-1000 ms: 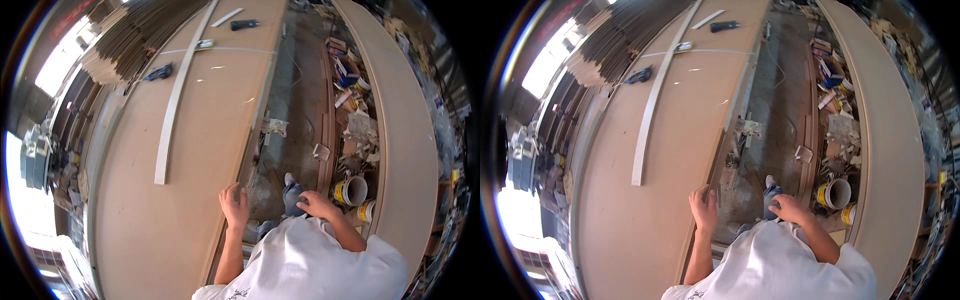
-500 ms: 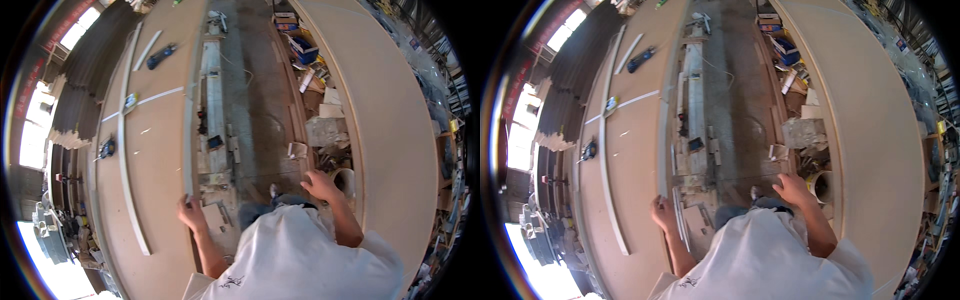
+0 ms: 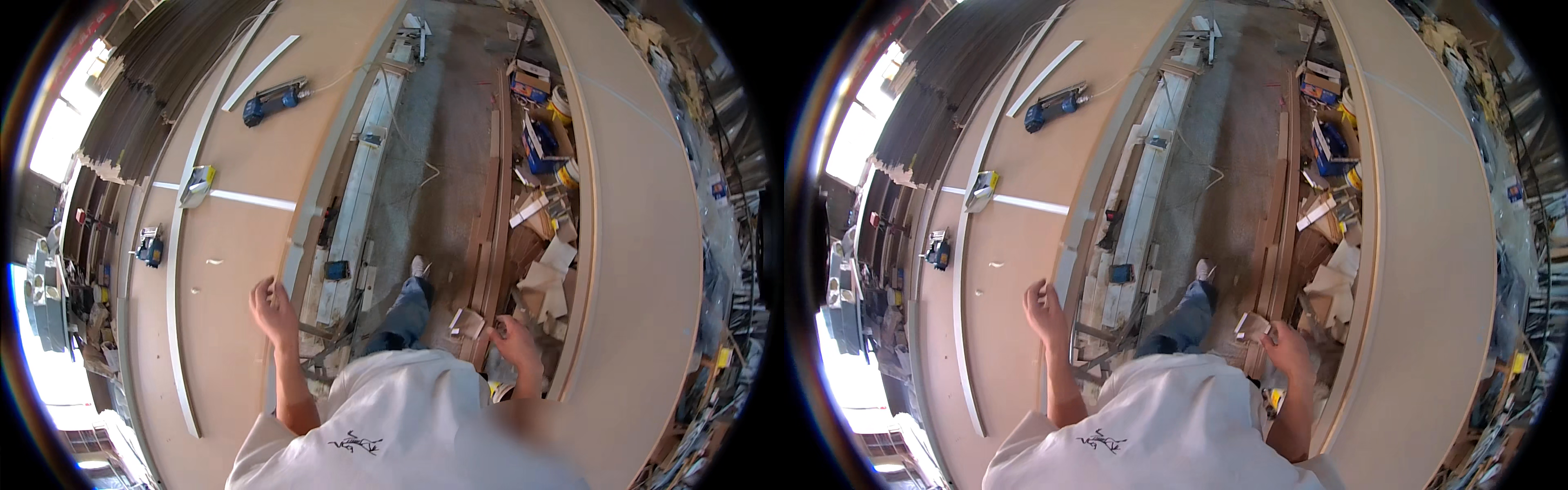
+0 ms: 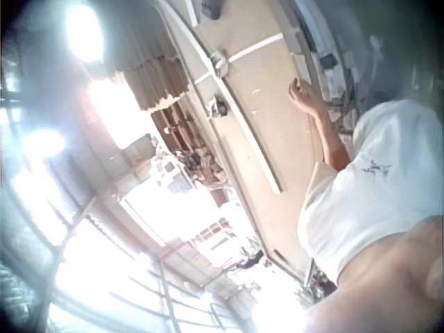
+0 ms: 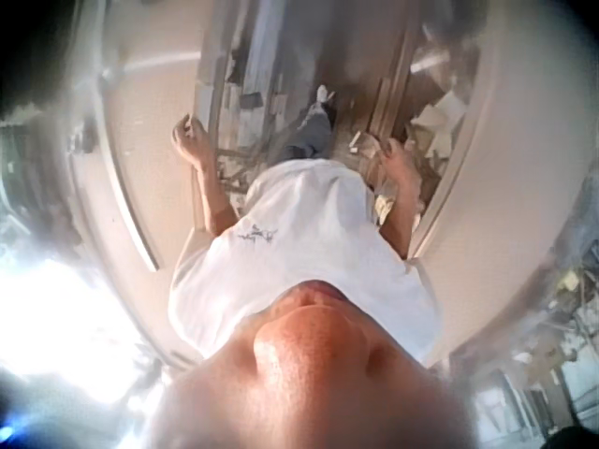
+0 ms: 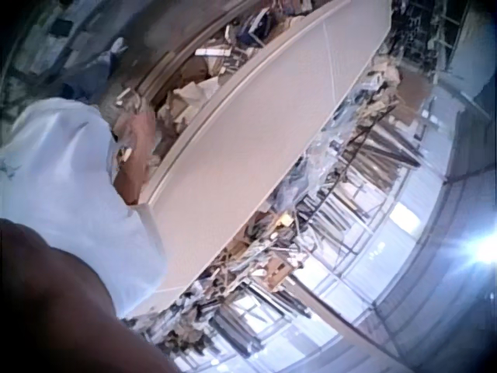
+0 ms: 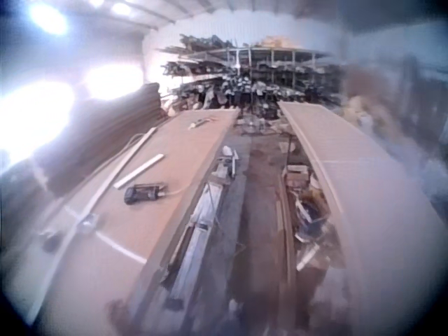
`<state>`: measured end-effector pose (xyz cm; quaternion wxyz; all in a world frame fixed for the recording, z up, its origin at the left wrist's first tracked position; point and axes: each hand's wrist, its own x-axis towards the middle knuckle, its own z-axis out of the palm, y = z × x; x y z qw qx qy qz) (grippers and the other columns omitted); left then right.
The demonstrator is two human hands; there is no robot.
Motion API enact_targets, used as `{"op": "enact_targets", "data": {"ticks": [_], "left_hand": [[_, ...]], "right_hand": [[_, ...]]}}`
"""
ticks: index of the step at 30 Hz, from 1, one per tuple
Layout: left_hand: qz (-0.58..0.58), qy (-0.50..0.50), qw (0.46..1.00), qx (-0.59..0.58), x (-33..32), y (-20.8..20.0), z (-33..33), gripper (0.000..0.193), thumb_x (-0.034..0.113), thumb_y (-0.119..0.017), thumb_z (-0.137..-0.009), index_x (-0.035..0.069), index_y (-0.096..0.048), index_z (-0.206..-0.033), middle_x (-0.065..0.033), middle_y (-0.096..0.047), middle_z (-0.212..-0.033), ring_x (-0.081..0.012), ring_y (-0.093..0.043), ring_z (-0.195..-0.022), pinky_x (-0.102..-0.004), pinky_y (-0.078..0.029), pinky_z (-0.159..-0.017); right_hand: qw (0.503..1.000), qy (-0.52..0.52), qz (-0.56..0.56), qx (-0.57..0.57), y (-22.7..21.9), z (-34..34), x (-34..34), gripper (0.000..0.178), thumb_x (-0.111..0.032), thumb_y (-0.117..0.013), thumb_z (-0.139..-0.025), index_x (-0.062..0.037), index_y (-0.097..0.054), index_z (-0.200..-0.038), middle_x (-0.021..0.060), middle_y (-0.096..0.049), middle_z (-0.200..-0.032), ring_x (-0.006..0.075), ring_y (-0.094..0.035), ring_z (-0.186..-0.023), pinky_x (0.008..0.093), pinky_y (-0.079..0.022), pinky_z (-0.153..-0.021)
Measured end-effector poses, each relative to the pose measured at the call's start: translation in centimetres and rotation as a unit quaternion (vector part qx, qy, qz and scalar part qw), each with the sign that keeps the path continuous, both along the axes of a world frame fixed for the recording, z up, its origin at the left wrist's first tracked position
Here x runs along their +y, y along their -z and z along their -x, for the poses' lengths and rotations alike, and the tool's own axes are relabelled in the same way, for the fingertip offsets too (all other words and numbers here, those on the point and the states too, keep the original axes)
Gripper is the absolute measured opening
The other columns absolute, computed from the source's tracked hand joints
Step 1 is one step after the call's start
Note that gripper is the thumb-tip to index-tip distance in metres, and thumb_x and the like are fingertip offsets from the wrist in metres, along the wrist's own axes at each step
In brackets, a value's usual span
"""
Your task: The person assembles a large wooden panel by applying adhesive along its edge and attaching a thin wooden strip. They use a pneumatic nail gun to secure the strip in place, repeating the process along the length of the panel.
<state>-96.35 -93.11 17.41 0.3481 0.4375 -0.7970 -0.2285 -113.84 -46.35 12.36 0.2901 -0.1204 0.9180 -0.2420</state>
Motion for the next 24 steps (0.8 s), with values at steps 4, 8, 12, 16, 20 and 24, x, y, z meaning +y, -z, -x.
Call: {"op": "enact_targets", "data": {"ticks": [4,8,12,16,20,24], "left_hand": [[0.003,0.091,0.995,0.040,-2.3,-1.9,16.9,0.019,0.010,-0.069,-0.097,0.000,-0.070,-0.113,-0.0143,-0.069,-0.110,-0.0313,-0.064,-0.101,-0.0411,-0.053,-0.087],[-0.025,0.178,0.983,0.039,-3.2,-3.0,32.5,0.020,0.011,-0.071,-0.094,0.001,-0.070,-0.111,-0.0144,-0.069,-0.112,-0.0340,-0.063,-0.105,-0.0432,-0.050,-0.093],[0.065,0.269,0.961,0.016,-4.9,-3.5,45.1,0.020,0.011,-0.073,-0.091,0.003,-0.070,-0.110,-0.0135,-0.070,-0.113,-0.0358,-0.062,-0.107,-0.0452,-0.046,-0.098],[0.121,0.229,0.966,-0.010,-9.4,-1.0,55.9,0.023,0.012,-0.074,-0.089,0.005,-0.070,-0.110,-0.0127,-0.069,-0.116,-0.0364,-0.059,-0.112,-0.0483,-0.045,-0.098],[0.158,0.120,0.978,-0.065,-12.8,0.7,65.9,0.028,0.013,-0.073,-0.087,0.008,-0.070,-0.114,-0.0107,-0.068,-0.117,-0.0359,-0.057,-0.116,-0.0505,-0.043,-0.101],[0.126,0.052,0.986,-0.100,-16.6,1.6,72.1,0.024,0.013,-0.072,-0.089,0.007,-0.070,-0.112,-0.0115,-0.069,-0.117,-0.0365,-0.059,-0.113,-0.0500,-0.044,-0.099]], "right_hand": [[0.995,0.048,-0.080,-0.032,-4.2,11.2,-1.5,0.056,-0.041,-0.069,-0.097,-0.0050,-0.058,-0.139,0.0225,-0.073,-0.112,0.0412,-0.071,-0.102,0.0490,-0.055,-0.089],[0.976,0.185,0.072,0.086,-5.5,19.7,-1.8,0.048,-0.029,-0.070,-0.097,-0.0030,-0.060,-0.137,0.0217,-0.074,-0.109,0.0382,-0.072,-0.100,0.0463,-0.056,-0.086],[0.983,0.148,-0.035,0.104,-5.9,26.8,-2.9,0.035,-0.024,-0.070,-0.095,-0.0039,-0.065,-0.123,0.0190,-0.074,-0.097,0.0358,-0.072,-0.094,0.0465,-0.055,-0.079],[0.971,0.202,-0.131,-0.005,-1.6,31.4,-2.8,0.041,-0.041,-0.071,-0.093,-0.0085,-0.071,-0.118,0.0189,-0.075,-0.102,0.0369,-0.073,-0.100,0.0460,-0.056,-0.087],[0.982,0.141,-0.120,-0.034,2.9,43.9,-2.9,0.045,-0.042,-0.073,-0.090,-0.0043,-0.070,-0.115,0.0218,-0.075,-0.095,0.0391,-0.073,-0.096,0.0470,-0.057,-0.083],[0.992,0.081,-0.098,0.025,-0.8,63.1,-9.0,0.050,-0.037,-0.070,-0.092,-0.0007,-0.063,-0.126,0.0266,-0.073,-0.105,0.0440,-0.071,-0.101,0.0524,-0.056,-0.086]]}}
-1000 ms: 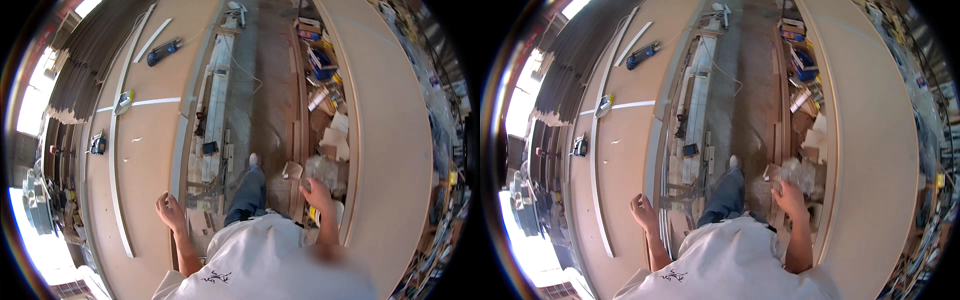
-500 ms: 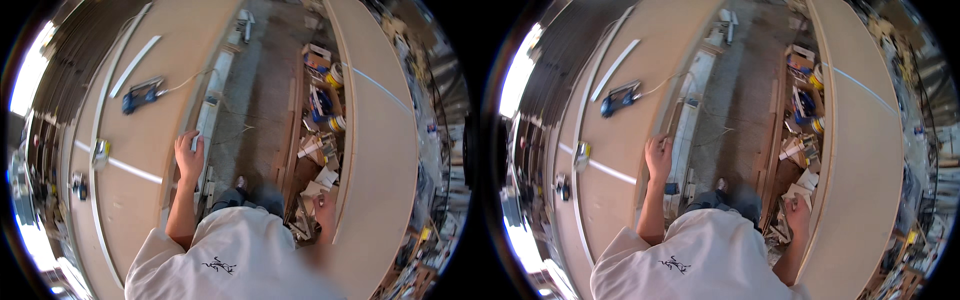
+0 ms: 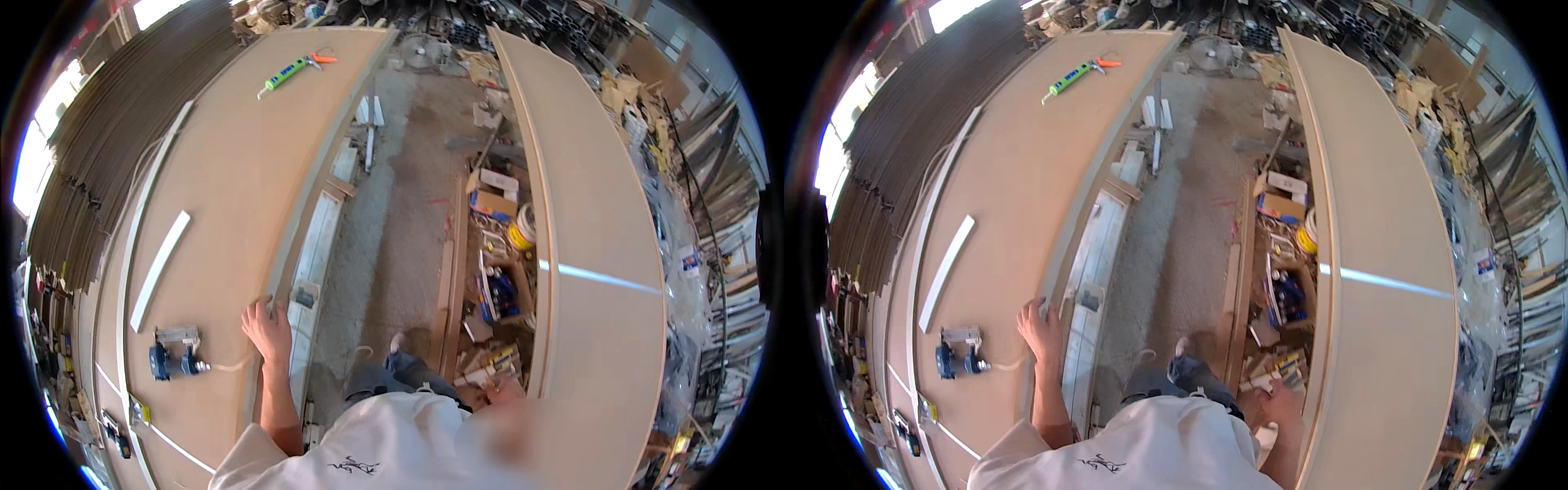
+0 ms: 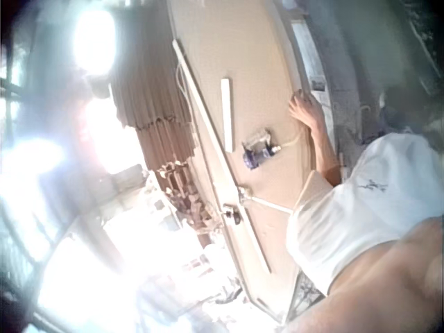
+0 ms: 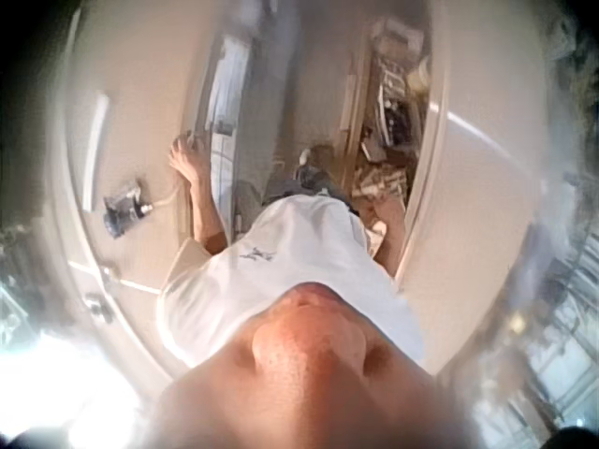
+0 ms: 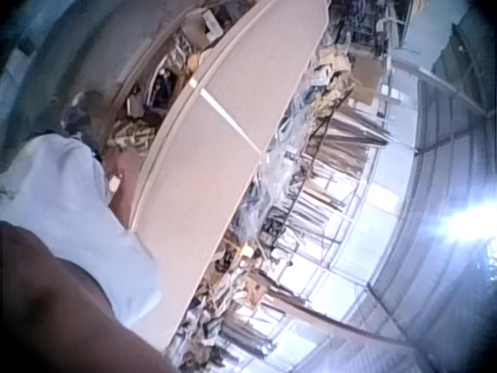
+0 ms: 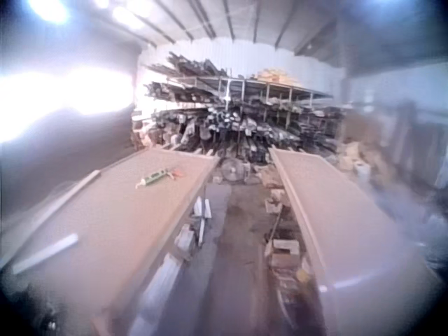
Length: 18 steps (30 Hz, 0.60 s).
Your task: The person assembles a large wooden panel by applying adhesive along its edge and attaching a thin wooden strip. They use a pneumatic nail gun to secure the strip in place, repeating the process along the length of the panel.
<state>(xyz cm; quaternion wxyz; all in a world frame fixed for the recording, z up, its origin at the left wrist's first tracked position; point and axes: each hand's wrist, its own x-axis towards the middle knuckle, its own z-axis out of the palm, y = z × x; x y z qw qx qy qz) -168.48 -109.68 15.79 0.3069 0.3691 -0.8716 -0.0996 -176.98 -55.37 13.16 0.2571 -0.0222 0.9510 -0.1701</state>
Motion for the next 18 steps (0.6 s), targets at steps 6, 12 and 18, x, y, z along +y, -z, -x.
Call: {"op": "enact_targets", "data": {"ticks": [6,12,18], "left_hand": [[-0.094,-0.042,0.992,0.073,-1.4,-1.7,11.2,0.020,0.014,-0.072,-0.091,0.003,-0.071,-0.108,-0.0149,-0.070,-0.113,-0.0371,-0.061,-0.108,-0.0463,-0.047,-0.095],[-0.052,-0.123,0.989,0.060,-3.5,0.5,24.1,0.016,0.012,-0.070,-0.092,0.005,-0.070,-0.106,-0.0114,-0.070,-0.112,-0.0337,-0.062,-0.108,-0.0465,-0.045,-0.094],[-0.001,-0.049,0.992,0.112,-8.8,0.0,45.6,0.019,0.005,-0.070,-0.089,0.005,-0.069,-0.108,-0.0109,-0.068,-0.113,-0.0332,-0.060,-0.107,-0.0459,-0.045,-0.095]], "right_hand": [[0.963,-0.236,0.014,0.126,-8.8,26.8,-13.6,0.049,-0.036,-0.073,-0.093,-0.0020,-0.063,-0.127,0.0230,-0.070,-0.113,0.0432,-0.064,-0.110,0.0510,-0.052,-0.093],[0.954,-0.217,0.152,0.137,-13.1,46.5,-23.9,0.053,-0.040,-0.068,-0.098,-0.0024,-0.060,-0.135,0.0208,-0.070,-0.122,0.0404,-0.064,-0.118,0.0481,-0.052,-0.099],[0.974,-0.210,-0.043,0.067,-9.9,63.9,-25.0,0.058,-0.044,-0.069,-0.096,-0.0017,-0.060,-0.136,0.0228,-0.070,-0.122,0.0411,-0.066,-0.114,0.0489,-0.053,-0.097]]}}
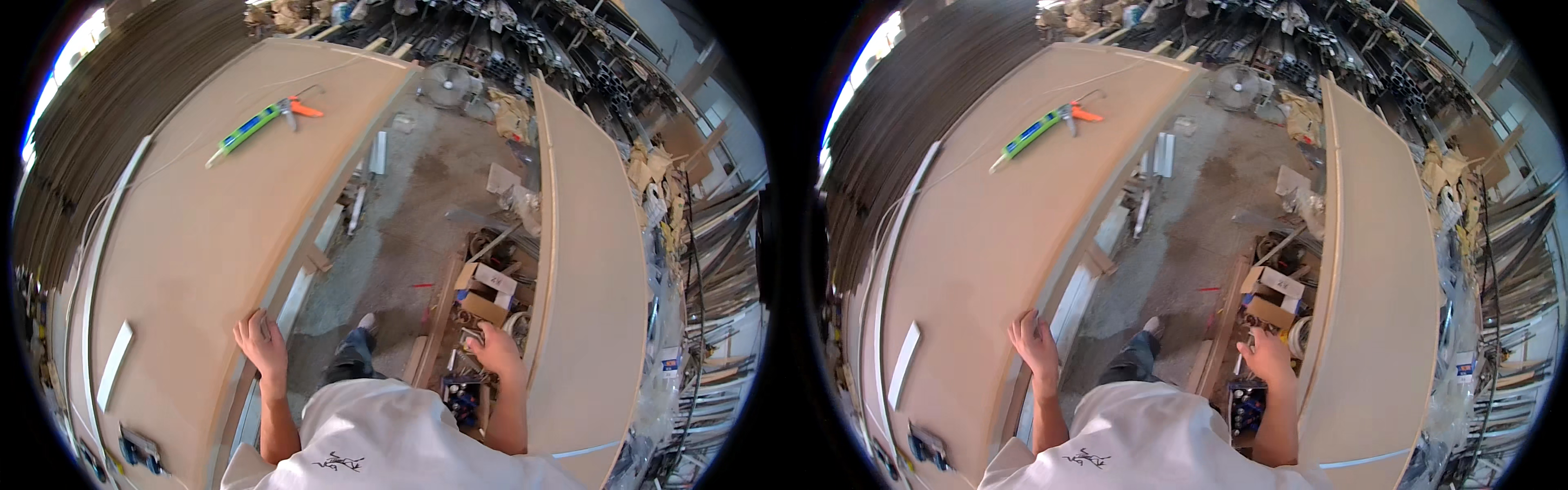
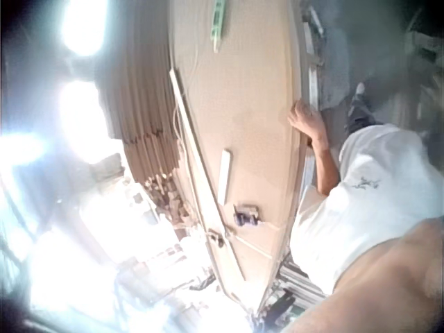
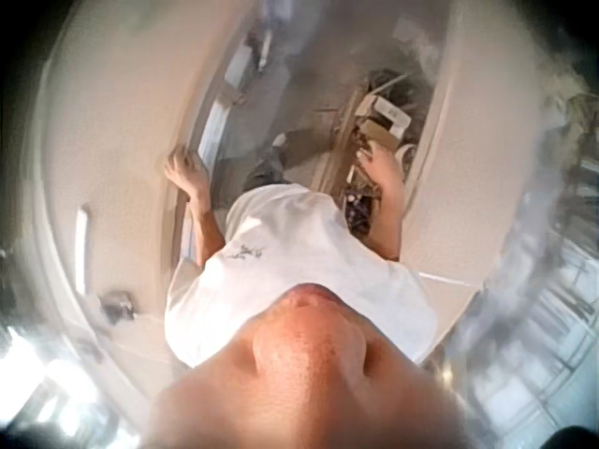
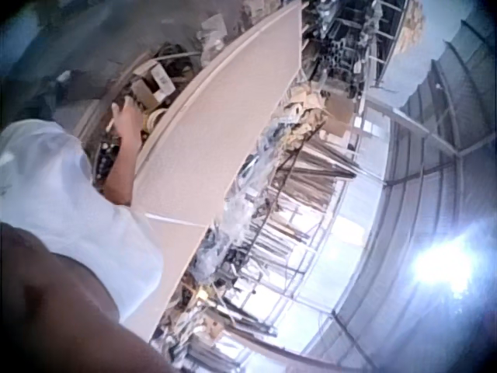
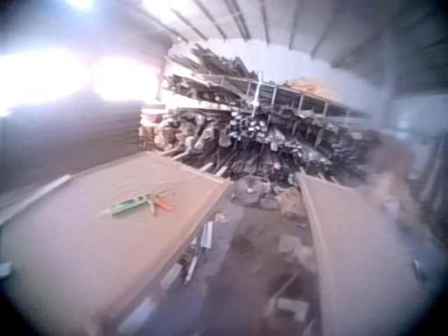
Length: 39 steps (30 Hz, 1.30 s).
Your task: The person assembles a large wooden panel by applying adhesive along its edge and attaching a thin wooden strip. They use a pneumatic nail gun to secure the strip in place, repeating the process along the length of the panel.
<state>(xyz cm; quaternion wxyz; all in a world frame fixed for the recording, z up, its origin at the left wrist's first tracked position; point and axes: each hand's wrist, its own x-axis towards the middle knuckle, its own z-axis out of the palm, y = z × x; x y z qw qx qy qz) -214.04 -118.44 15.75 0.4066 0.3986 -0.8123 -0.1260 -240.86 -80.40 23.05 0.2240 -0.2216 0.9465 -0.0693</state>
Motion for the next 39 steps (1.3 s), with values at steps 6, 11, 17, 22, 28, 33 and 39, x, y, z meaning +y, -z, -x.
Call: {"op": "enact_targets", "data": {"ticks": [6,11,17,22,28,33,39], "left_hand": [[-0.035,0.224,0.973,0.039,-1.6,-5.3,26.9,0.023,0.003,-0.074,-0.084,0.005,-0.070,-0.106,-0.0114,-0.068,-0.113,-0.0352,-0.059,-0.109,-0.0465,-0.046,-0.097],[-0.003,0.423,0.906,-0.016,-3.3,-5.4,47.0,0.025,0.004,-0.075,-0.081,0.006,-0.070,-0.106,-0.0107,-0.067,-0.115,-0.0360,-0.059,-0.113,-0.0476,-0.046,-0.098],[0.001,0.385,0.922,-0.034,-5.9,-3.7,67.9,0.026,0.006,-0.077,-0.080,0.006,-0.071,-0.106,-0.0103,-0.068,-0.116,-0.0362,-0.059,-0.115,-0.0488,-0.046,-0.101],[0.001,0.331,0.943,-0.017,-9.9,-6.5,78.6,0.019,0.005,-0.075,-0.084,0.005,-0.071,-0.102,-0.0135,-0.069,-0.117,-0.0369,-0.060,-0.114,-0.0480,-0.047,-0.102],[-0.024,0.170,0.985,0.027,-18.7,-4.9,91.0,0.018,0.002,-0.071,-0.087,0.004,-0.071,-0.105,-0.0138,-0.069,-0.114,-0.0346,-0.061,-0.111,-0.0460,-0.047,-0.100],[-0.017,0.019,0.999,0.025,-27.7,-1.5,101.6,0.018,0.005,-0.072,-0.088,0.005,-0.071,-0.105,-0.0134,-0.069,-0.116,-0.0363,-0.060,-0.112,-0.0466,-0.048,-0.099],[-0.011,-0.083,0.990,-0.109,-41.8,-2.2,116.2,0.028,0.013,-0.076,-0.087,0.008,-0.070,-0.114,-0.0126,-0.066,-0.122,-0.0342,-0.057,-0.119,-0.0484,-0.046,-0.100]], "right_hand": [[0.983,0.147,0.111,0.005,-1.2,11.4,0.3,0.056,-0.044,-0.068,-0.096,-0.0037,-0.061,-0.135,0.0266,-0.070,-0.116,0.0460,-0.067,-0.108,0.0527,-0.054,-0.092],[0.956,0.245,0.164,-0.006,0.9,20.9,-0.6,0.050,-0.036,-0.071,-0.096,-0.0052,-0.061,-0.135,0.0261,-0.071,-0.116,0.0446,-0.068,-0.108,0.0518,-0.053,-0.091],[0.950,0.307,0.030,-0.040,4.8,36.3,-1.0,0.052,-0.034,-0.072,-0.095,-0.0043,-0.060,-0.136,0.0214,-0.072,-0.116,0.0429,-0.069,-0.105,0.0498,-0.054,-0.093],[0.986,0.134,0.087,0.055,0.1,57.4,-9.1,0.057,-0.040,-0.071,-0.095,-0.0034,-0.059,-0.137,0.0226,-0.069,-0.123,0.0422,-0.064,-0.114,0.0515,-0.051,-0.097],[0.983,-0.047,0.168,0.062,-4.3,80.6,-20.2,0.055,-0.040,-0.068,-0.098,-0.0045,-0.058,-0.138,0.0193,-0.068,-0.125,0.0386,-0.061,-0.119,0.0508,-0.048,-0.101],[0.988,-0.011,0.135,0.074,-1.0,97.0,-26.2,0.060,-0.045,-0.070,-0.096,-0.0044,-0.058,-0.139,0.0208,-0.067,-0.124,0.0398,-0.061,-0.118,0.0518,-0.049,-0.099],[0.992,0.083,0.075,-0.064,-0.2,111.6,-30.5,0.065,-0.045,-0.071,-0.095,-0.0017,-0.057,-0.141,0.0240,-0.069,-0.123,0.0392,-0.066,-0.116,0.0468,-0.052,-0.099]]}}
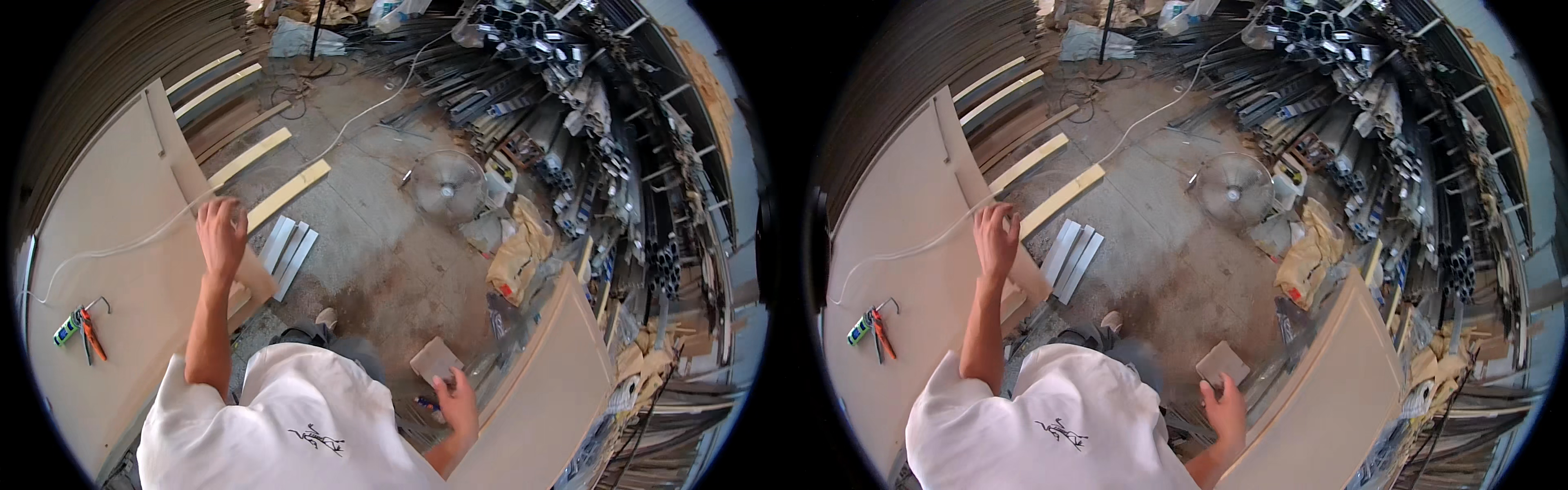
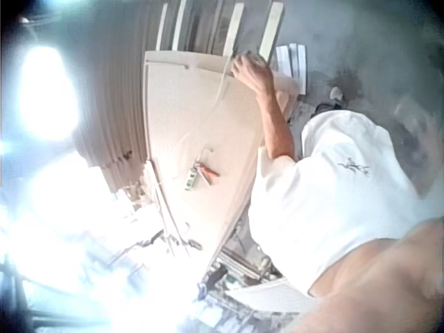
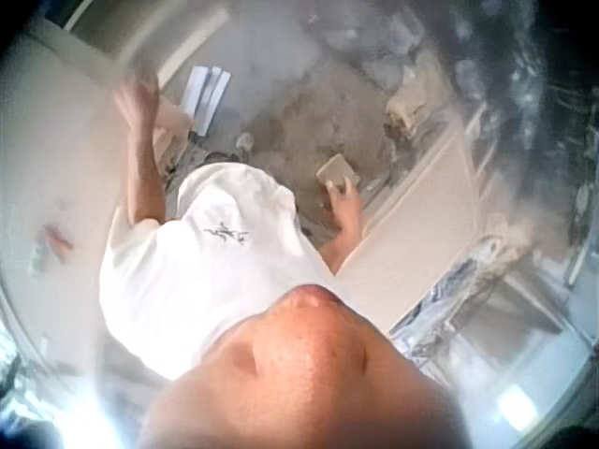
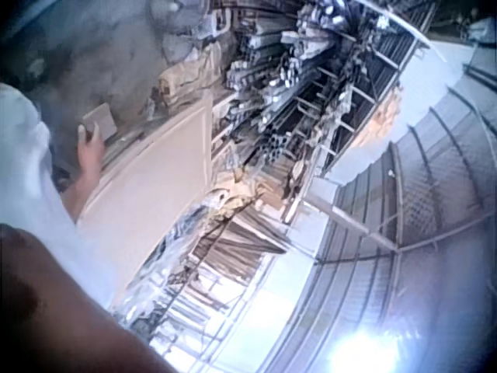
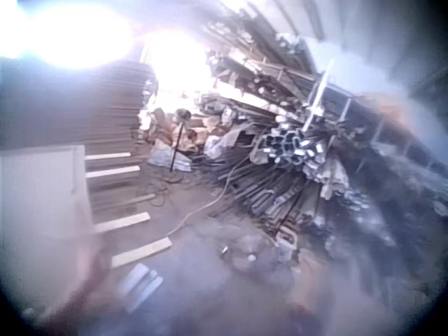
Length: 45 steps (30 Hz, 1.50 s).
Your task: The person assembles a large wooden panel by applying adhesive along its edge and attaching a thin wooden strip. They use a pneumatic nail gun to secure the strip in place, repeating the process along the length of the panel.
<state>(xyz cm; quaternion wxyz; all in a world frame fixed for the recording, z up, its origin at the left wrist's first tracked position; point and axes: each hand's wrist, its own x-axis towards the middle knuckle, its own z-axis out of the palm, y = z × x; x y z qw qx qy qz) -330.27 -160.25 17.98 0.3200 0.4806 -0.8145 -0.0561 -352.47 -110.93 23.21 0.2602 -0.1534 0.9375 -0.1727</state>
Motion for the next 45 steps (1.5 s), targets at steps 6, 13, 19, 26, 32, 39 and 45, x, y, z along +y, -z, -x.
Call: {"op": "enact_targets", "data": {"ticks": [6,13,19,26,32,39,45], "left_hand": [[-0.170,-0.181,0.900,-0.359,-15.4,6.8,-0.3,0.067,0.026,-0.080,-0.082,0.011,-0.056,-0.142,-0.0122,-0.062,-0.137,-0.0353,-0.054,-0.134,-0.0558,-0.042,-0.111],[-0.189,-0.287,0.871,-0.349,-16.4,10.8,2.1,0.047,0.002,-0.065,-0.084,0.001,-0.054,-0.130,-0.0224,-0.056,-0.137,-0.0526,-0.031,-0.148,-0.0610,-0.028,-0.122],[-0.184,-0.350,0.867,-0.303,-15.8,13.2,2.2,0.051,-0.005,-0.072,-0.074,0.001,-0.055,-0.121,-0.0219,-0.056,-0.131,-0.0501,-0.030,-0.149,-0.0566,-0.026,-0.125],[-0.197,-0.442,0.830,-0.277,-16.8,11.1,6.4,0.036,0.007,-0.076,-0.080,0.005,-0.060,-0.112,-0.0180,-0.059,-0.128,-0.0421,-0.032,-0.151,-0.0525,-0.030,-0.124],[-0.322,-0.491,0.761,-0.277,-18.3,11.6,6.6,0.018,0.009,-0.063,-0.088,0.003,-0.075,-0.100,-0.0168,-0.067,-0.126,-0.0359,-0.042,-0.148,-0.0547,-0.037,-0.119],[-0.235,-0.518,0.791,-0.226,-15.5,10.4,7.5,0.028,0.010,-0.065,-0.084,0.013,-0.066,-0.112,-0.0118,-0.058,-0.133,-0.0357,-0.023,-0.157,-0.0582,-0.016,-0.128],[-0.279,-0.553,0.761,-0.194,-16.6,10.0,7.5,0.035,0.007,-0.067,-0.084,0.017,-0.067,-0.117,-0.0088,-0.055,-0.137,-0.0362,-0.020,-0.158,-0.0585,-0.015,-0.128]], "right_hand": [[0.999,0.044,-0.012,0.030,1.2,14.8,-4.4,0.060,-0.036,-0.075,-0.094,-0.0034,-0.058,-0.141,0.0224,-0.073,-0.118,0.0351,-0.072,-0.108,0.0426,-0.055,-0.094],[0.983,-0.095,-0.158,0.001,3.4,35.2,-20.1,0.065,-0.044,-0.070,-0.094,0.0000,-0.058,-0.141,0.0263,-0.070,-0.124,0.0421,-0.064,-0.121,0.0488,-0.049,-0.104],[0.903,-0.405,0.012,0.142,0.7,49.3,-43.7,0.056,-0.037,-0.068,-0.097,-0.0004,-0.058,-0.138,0.0249,-0.066,-0.128,0.0438,-0.060,-0.120,0.0512,-0.047,-0.103],[0.855,-0.502,0.045,0.122,-0.7,56.1,-67.7,0.059,-0.038,-0.072,-0.094,-0.0005,-0.059,-0.138,0.0256,-0.066,-0.130,0.0444,-0.060,-0.122,0.0505,-0.047,-0.104],[0.795,-0.601,-0.047,0.068,0.3,54.4,-81.0,0.064,-0.041,-0.077,-0.088,0.0021,-0.062,-0.132,0.0281,-0.072,-0.112,0.0435,-0.069,-0.107,0.0484,-0.054,-0.094],[0.632,-0.764,0.011,0.130,-1.9,44.9,-98.7,0.059,-0.034,-0.078,-0.088,0.0022,-0.061,-0.131,0.0292,-0.068,-0.118,0.0458,-0.064,-0.113,0.0522,-0.051,-0.097],[0.425,-0.897,0.046,0.111,-3.4,29.5,-109.5,0.047,-0.035,-0.073,-0.092,-0.0002,-0.063,-0.122,0.0209,-0.070,-0.117,0.0414,-0.063,-0.113,0.0508,-0.051,-0.095]]}}
